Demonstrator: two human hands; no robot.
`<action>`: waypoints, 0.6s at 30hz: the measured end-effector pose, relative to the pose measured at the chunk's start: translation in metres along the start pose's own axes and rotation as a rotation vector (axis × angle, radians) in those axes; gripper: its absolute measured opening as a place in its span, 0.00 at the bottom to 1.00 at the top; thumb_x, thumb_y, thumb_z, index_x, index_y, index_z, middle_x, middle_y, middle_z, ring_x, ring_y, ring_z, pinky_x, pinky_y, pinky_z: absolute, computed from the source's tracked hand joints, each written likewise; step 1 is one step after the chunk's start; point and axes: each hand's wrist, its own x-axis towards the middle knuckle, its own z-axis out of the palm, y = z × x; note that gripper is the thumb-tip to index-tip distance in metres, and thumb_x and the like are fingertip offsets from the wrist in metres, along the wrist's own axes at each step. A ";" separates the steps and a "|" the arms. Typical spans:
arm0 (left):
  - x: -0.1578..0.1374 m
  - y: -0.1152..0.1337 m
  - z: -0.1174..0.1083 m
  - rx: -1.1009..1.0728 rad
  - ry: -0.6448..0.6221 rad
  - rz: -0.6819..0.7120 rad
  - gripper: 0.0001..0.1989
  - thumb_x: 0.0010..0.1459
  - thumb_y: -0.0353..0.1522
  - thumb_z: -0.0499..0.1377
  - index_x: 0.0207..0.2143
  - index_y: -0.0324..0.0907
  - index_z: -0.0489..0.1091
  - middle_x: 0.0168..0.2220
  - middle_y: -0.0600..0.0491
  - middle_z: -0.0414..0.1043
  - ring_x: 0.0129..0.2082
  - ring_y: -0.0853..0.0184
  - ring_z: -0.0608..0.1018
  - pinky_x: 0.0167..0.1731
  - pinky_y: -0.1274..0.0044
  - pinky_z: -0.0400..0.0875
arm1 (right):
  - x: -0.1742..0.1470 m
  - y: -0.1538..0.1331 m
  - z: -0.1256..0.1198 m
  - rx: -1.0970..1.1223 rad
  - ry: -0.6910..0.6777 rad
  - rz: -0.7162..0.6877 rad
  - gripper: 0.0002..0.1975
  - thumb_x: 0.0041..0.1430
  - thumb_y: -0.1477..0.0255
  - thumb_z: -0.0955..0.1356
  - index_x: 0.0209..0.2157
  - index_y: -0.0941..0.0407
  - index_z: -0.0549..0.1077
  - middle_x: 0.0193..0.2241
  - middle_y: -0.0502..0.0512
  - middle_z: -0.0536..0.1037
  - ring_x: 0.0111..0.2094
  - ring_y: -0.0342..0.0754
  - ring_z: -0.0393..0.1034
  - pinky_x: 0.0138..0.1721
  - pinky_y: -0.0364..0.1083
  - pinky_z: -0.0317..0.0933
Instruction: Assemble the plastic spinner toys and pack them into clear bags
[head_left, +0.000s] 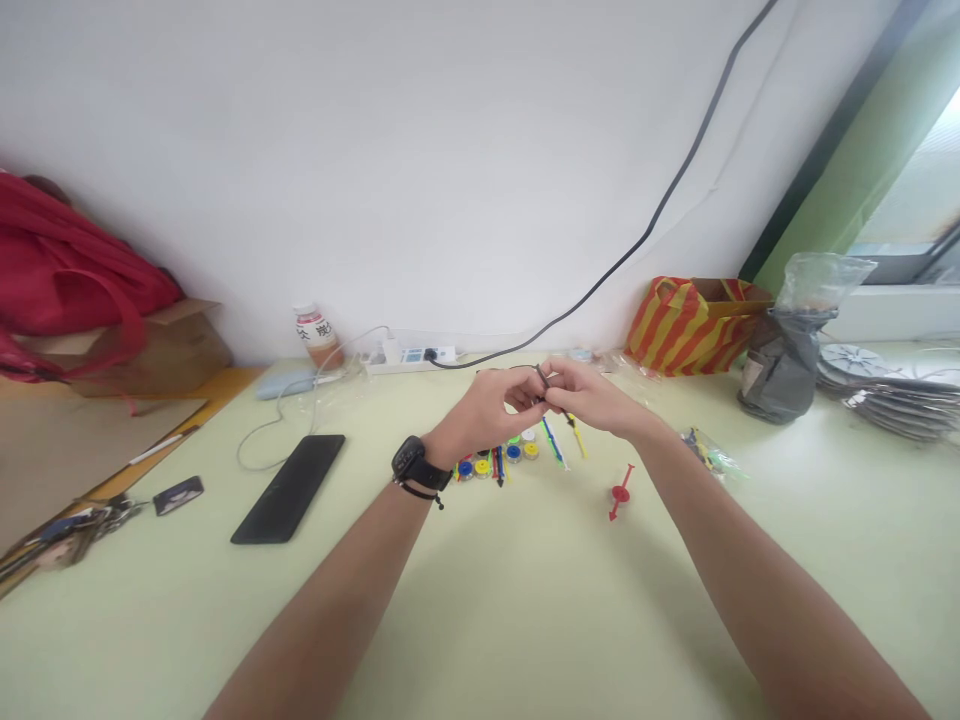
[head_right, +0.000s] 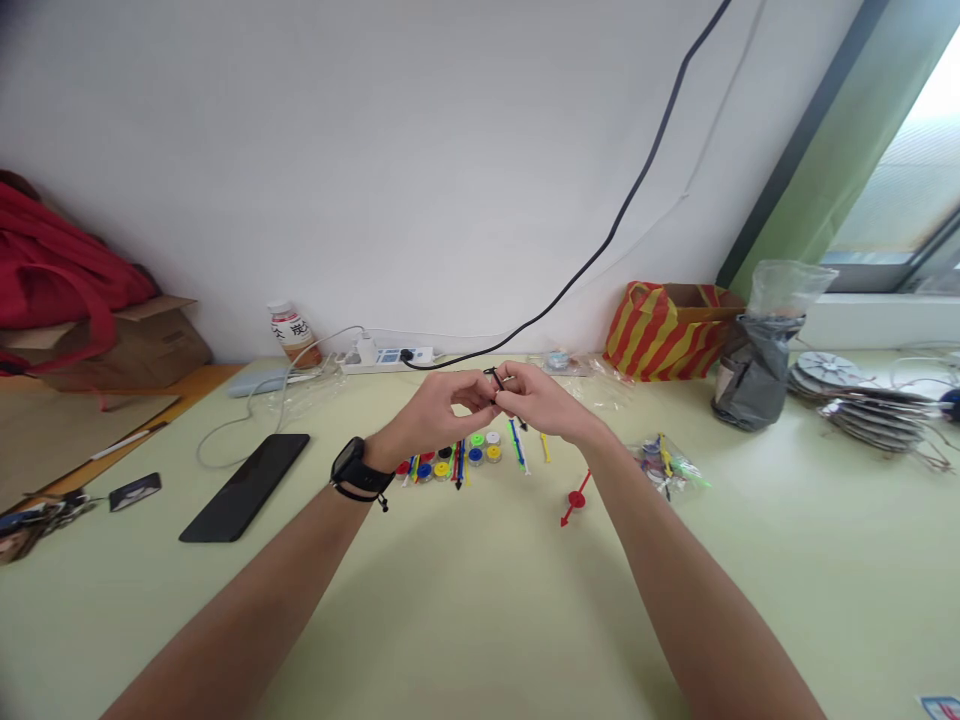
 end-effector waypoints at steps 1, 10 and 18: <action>-0.001 0.001 0.000 0.000 -0.007 -0.011 0.04 0.61 0.31 0.60 0.35 0.40 0.73 0.34 0.53 0.78 0.32 0.69 0.79 0.37 0.76 0.77 | 0.001 0.004 0.000 -0.049 0.034 0.021 0.03 0.59 0.72 0.65 0.36 0.53 0.67 0.27 0.48 0.70 0.30 0.45 0.65 0.30 0.44 0.58; -0.007 -0.015 0.019 0.106 -0.433 -0.101 0.05 0.51 0.31 0.68 0.33 0.45 0.81 0.34 0.54 0.82 0.36 0.64 0.80 0.37 0.75 0.72 | 0.004 0.043 -0.010 -0.546 -0.176 0.411 0.16 0.54 0.71 0.69 0.46 0.55 0.73 0.36 0.57 0.80 0.32 0.51 0.74 0.31 0.47 0.61; -0.014 -0.033 0.030 0.236 -0.545 -0.118 0.04 0.45 0.29 0.70 0.27 0.46 0.81 0.32 0.55 0.81 0.42 0.60 0.79 0.35 0.74 0.70 | -0.016 0.034 -0.037 -0.499 -0.582 0.571 0.18 0.37 0.69 0.79 0.34 0.52 0.79 0.36 0.53 0.82 0.29 0.51 0.75 0.31 0.47 0.64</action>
